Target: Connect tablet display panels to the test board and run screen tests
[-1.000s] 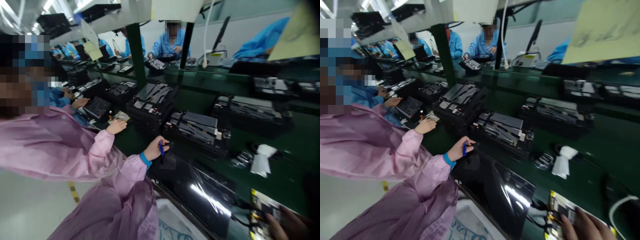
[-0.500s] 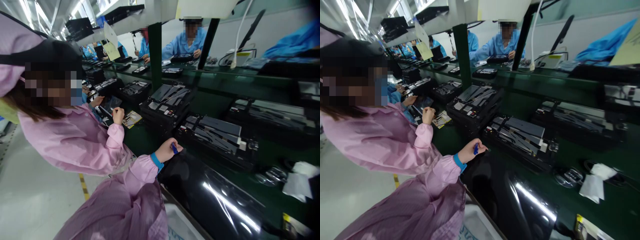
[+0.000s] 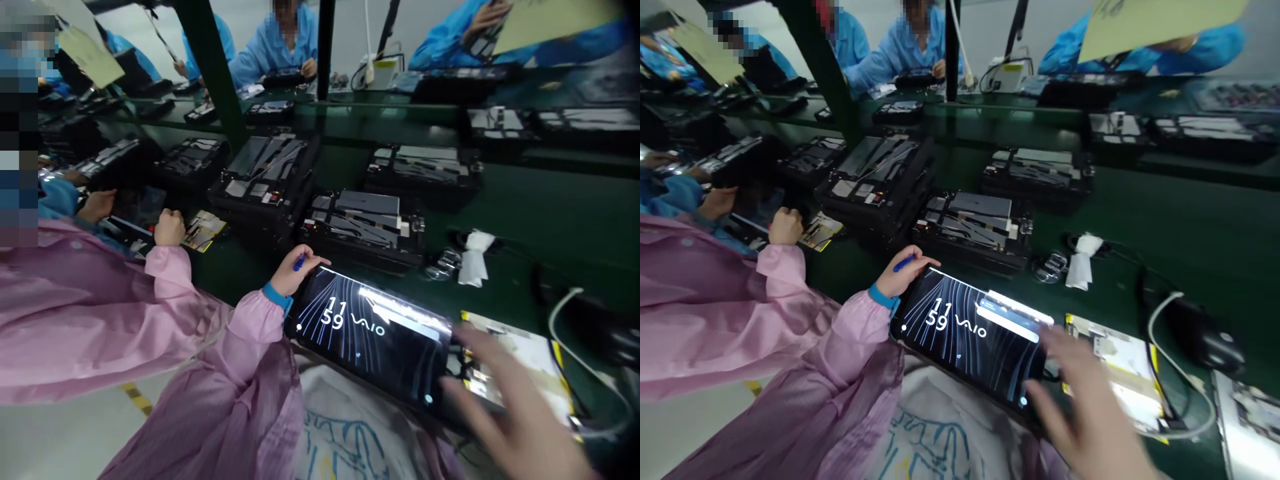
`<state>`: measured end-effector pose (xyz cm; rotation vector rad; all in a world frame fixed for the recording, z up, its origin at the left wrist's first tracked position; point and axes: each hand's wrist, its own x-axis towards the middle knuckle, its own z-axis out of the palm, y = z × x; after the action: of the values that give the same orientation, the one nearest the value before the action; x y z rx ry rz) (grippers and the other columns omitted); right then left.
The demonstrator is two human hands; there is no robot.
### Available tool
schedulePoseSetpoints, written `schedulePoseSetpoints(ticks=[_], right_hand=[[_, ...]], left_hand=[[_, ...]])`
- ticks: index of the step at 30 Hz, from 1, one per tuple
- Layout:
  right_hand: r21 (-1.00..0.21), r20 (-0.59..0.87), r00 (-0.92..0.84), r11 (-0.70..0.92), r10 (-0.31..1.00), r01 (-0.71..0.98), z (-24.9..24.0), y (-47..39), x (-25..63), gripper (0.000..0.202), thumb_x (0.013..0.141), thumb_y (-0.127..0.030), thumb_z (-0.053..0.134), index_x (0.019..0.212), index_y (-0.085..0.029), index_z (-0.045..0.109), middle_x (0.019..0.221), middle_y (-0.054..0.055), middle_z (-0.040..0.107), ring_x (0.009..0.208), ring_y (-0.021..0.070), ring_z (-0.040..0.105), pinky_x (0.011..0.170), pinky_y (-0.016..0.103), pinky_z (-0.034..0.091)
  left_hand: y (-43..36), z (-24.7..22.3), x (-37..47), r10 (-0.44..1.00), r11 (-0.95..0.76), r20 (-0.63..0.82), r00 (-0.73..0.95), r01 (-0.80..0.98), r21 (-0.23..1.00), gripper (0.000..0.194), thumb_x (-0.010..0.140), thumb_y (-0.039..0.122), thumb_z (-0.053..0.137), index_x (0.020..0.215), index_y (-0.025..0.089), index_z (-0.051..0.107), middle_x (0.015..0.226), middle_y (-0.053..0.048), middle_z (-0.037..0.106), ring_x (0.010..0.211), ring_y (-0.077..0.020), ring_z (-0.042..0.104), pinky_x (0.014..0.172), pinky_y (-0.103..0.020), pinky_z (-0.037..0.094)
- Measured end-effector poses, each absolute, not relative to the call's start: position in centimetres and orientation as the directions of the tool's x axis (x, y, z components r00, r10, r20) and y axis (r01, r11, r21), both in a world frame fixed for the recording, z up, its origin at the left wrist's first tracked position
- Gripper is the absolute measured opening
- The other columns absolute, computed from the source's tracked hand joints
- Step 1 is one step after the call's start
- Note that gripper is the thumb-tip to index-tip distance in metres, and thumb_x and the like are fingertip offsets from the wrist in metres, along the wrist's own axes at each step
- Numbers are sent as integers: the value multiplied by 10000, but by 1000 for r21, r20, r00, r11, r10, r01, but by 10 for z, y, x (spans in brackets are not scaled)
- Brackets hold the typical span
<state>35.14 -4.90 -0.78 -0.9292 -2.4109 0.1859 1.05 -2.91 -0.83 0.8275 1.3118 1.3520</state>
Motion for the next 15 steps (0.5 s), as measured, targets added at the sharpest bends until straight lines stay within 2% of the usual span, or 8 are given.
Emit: schedulePoseSetpoints(ticks=[2,3,4,6,8,9,12,15], right_hand=[[-272,335,-841,898,425,345,0,-64,318,664,900,-350,517,1505,-266,258,1233,102,637,1208,307,564,1025,582,428],[-260,292,-887,922,357,286,0,-67,307,618,908,-321,511,1485,-255,299,1220,91,651,1229,293,552,1061,596,380],[-245,258,-899,924,354,294,-1,-65,301,578,919,-324,496,1467,-246,329,1216,93,655,1243,302,540,1078,639,319],[-197,282,-814,861,508,469,-4,-54,303,531,943,-363,444,1443,-206,360,1205,146,651,1252,364,520,1047,736,228],[-174,366,-631,716,684,676,-3,-40,313,572,942,-424,426,1444,-160,348,1198,222,629,1273,440,471,1010,775,198],[-185,399,-565,667,722,721,-2,-35,317,600,930,-441,447,1445,-152,338,1201,244,615,1291,457,442,1014,759,217],[-233,413,-627,743,660,628,0,-40,314,609,883,-455,541,1408,-193,379,1245,224,585,1323,435,409,1043,676,293],[-221,310,-791,849,528,481,-8,-62,294,476,879,-372,563,1325,-229,479,1336,158,547,1354,392,379,1080,674,255]], left_hand=[[-28,-12,8,964,100,-140,-224,-182,978,326,773,325,670,746,196,372,805,-35,726,631,-111,578,619,-244,380],[-28,-14,7,967,88,-124,-222,-167,982,329,776,329,670,750,198,369,816,-36,730,636,-114,584,619,-246,382],[-28,-16,5,970,79,-112,-218,-153,985,332,780,331,669,752,199,365,828,-36,732,634,-113,583,615,-247,381],[-28,-19,3,973,71,-99,-210,-135,988,336,788,334,667,755,201,360,850,-39,736,612,-107,570,606,-250,376],[-29,-20,3,974,66,-91,-205,-125,990,334,795,336,666,758,199,364,867,-45,737,593,-100,557,611,-256,378],[-30,-21,3,975,61,-86,-205,-125,990,332,798,335,666,760,198,366,867,-48,736,604,-103,566,627,-261,388],[-30,-21,6,976,38,-66,-205,-141,989,329,802,328,673,765,196,374,857,-52,734,712,-135,627,718,-283,427],[-29,-21,9,975,29,-64,-211,-168,985,334,797,333,684,770,196,381,861,-54,731,809,-167,662,793,-312,442]])
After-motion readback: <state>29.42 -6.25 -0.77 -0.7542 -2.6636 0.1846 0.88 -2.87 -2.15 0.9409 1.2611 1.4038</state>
